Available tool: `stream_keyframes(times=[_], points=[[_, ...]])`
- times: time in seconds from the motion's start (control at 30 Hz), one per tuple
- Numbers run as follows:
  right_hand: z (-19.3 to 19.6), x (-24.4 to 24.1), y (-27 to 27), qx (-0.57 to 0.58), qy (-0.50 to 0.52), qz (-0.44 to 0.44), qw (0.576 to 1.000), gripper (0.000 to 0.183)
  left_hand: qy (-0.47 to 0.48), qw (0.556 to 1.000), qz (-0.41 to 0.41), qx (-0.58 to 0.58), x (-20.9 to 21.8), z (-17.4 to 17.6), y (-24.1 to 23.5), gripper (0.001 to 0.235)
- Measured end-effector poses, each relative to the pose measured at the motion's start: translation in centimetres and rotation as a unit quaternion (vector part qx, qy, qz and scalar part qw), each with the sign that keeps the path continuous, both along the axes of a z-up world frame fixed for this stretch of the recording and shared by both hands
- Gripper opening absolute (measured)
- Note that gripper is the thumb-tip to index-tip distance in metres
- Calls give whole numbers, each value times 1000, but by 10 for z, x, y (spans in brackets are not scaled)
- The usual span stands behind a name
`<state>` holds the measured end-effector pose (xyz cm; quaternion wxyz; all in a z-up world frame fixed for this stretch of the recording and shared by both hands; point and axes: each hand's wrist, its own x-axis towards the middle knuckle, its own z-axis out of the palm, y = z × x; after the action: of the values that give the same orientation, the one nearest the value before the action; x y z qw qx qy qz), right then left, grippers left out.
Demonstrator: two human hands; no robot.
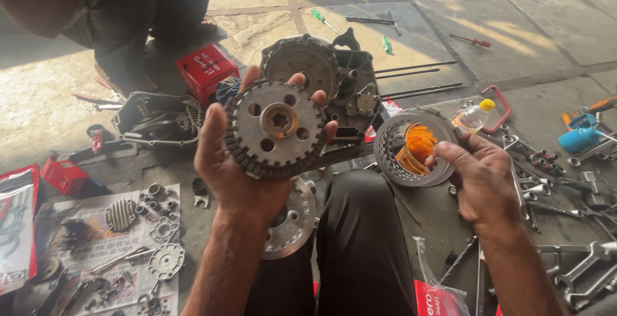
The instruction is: The person assembles a motorcycle engine by hand, placing small metal parts into the engine casing and installing clutch plates. They open a red box to retrieve a new clutch plate, compare it with an old one, and then install the new plate into the engine.
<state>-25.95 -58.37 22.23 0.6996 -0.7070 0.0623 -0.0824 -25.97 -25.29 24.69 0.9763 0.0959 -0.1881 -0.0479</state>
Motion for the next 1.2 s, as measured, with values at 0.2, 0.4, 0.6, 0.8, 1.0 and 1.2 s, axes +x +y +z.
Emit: stream_keyframes(times=[0.2, 0.4, 0.6, 0.8, 1.0, 1.2], points=[[-86, 42, -53, 397, 88, -66, 911, 22, 16, 1000, 23, 8, -8, 3, 12, 68], [-118, 58, -35, 323, 100, -83, 937, 30, 21, 997, 43, 65, -8, 4, 9, 73], [-91, 51, -24, 140, 90, -57, 984, 31, 15, 998, 31, 47, -8, 4, 8, 72], [-91, 67, -23, -65, 108, -104, 987, 37, 23, 998, 38, 49, -9, 2, 8, 71], [-104, 81, -41, -87, 80, -74, 990, 33, 28, 998, 32, 42, -9, 2, 9, 70], [-118, 85, -50, 10, 81, -85, 993, 26, 23, 998, 33, 42, -9, 1, 7, 70]])
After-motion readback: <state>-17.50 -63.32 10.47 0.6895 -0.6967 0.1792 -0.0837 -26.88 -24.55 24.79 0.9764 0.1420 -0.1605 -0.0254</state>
